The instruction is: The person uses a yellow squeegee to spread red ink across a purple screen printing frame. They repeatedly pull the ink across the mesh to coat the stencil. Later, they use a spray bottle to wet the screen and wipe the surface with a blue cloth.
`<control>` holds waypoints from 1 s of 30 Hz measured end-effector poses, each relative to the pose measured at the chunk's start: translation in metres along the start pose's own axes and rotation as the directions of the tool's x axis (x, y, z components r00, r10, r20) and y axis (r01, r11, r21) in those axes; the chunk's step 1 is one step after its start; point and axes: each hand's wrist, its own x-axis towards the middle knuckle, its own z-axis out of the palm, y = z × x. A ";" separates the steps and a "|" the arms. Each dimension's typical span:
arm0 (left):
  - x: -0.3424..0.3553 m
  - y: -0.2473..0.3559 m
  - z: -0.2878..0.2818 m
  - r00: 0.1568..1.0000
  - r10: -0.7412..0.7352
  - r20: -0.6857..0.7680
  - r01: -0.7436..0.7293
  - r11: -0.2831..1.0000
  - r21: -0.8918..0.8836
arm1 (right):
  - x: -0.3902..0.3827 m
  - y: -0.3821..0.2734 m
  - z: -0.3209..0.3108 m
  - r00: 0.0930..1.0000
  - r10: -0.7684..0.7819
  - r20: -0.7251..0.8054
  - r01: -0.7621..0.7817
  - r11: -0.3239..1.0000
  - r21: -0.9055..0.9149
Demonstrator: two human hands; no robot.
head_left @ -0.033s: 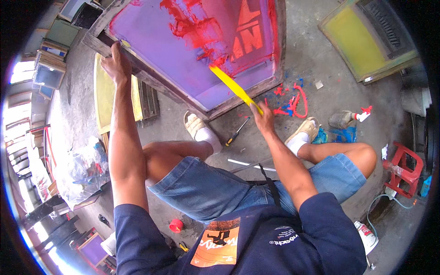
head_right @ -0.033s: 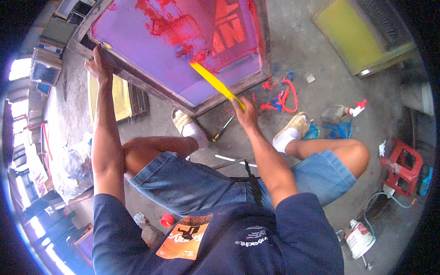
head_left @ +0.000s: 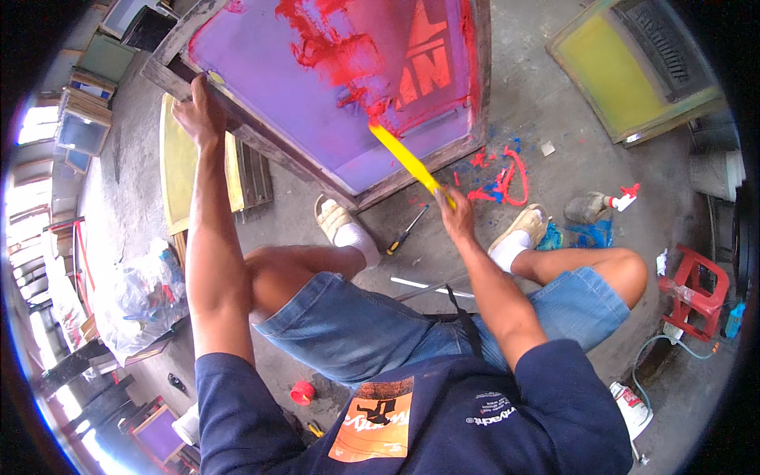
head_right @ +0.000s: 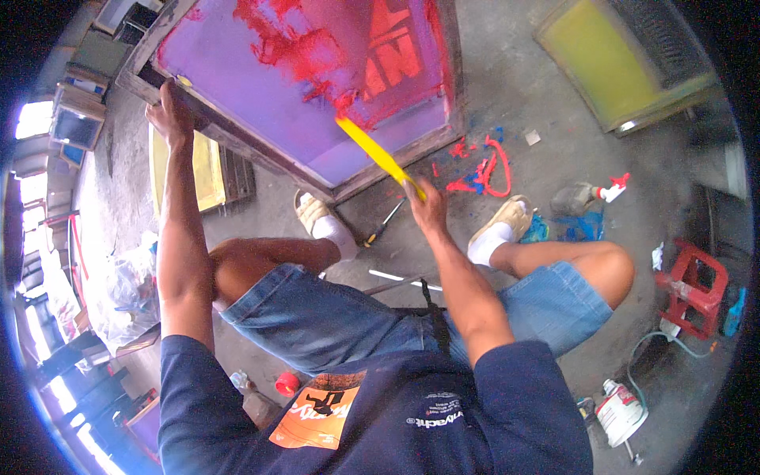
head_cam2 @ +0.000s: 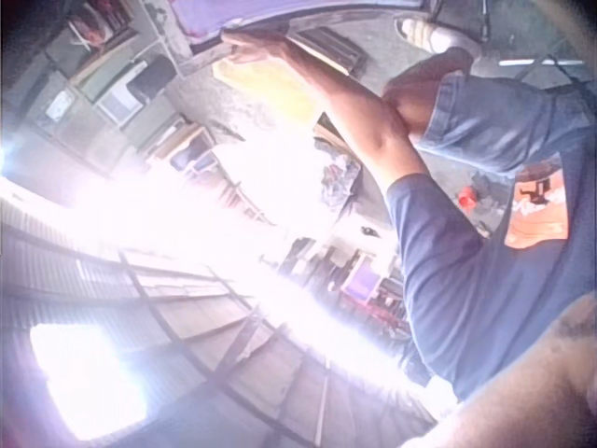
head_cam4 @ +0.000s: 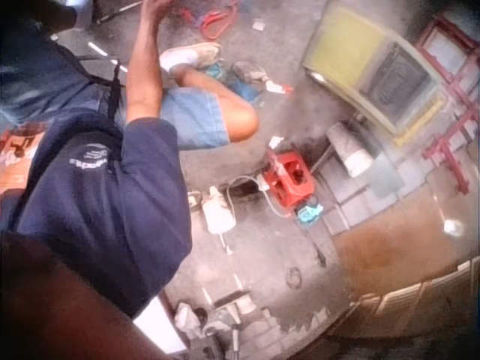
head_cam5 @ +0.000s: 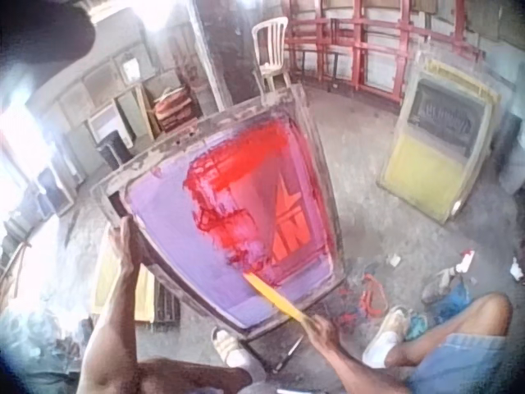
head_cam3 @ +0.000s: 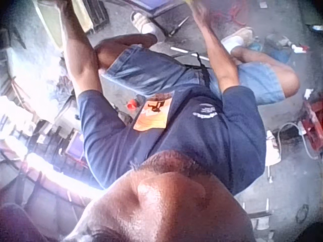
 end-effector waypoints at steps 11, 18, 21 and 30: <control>0.004 0.001 0.003 1.000 0.002 0.008 -0.002 1.000 -0.011 | -0.026 0.052 0.051 0.975 0.175 -0.136 -0.169 0.984 0.054; -0.001 0.007 0.006 0.999 0.034 -0.008 -0.034 0.999 0.015 | -0.014 0.028 0.037 0.982 0.109 -0.154 -0.116 0.992 -0.039; 0.006 -0.011 0.002 0.983 0.176 0.060 -0.184 0.967 0.178 | -0.012 0.033 0.038 0.988 0.101 -0.119 -0.115 0.986 -0.118; 0.005 -0.008 0.000 0.987 0.148 0.058 -0.154 0.981 0.121 | -0.050 0.038 0.055 0.984 0.136 -0.112 -0.135 0.991 0.013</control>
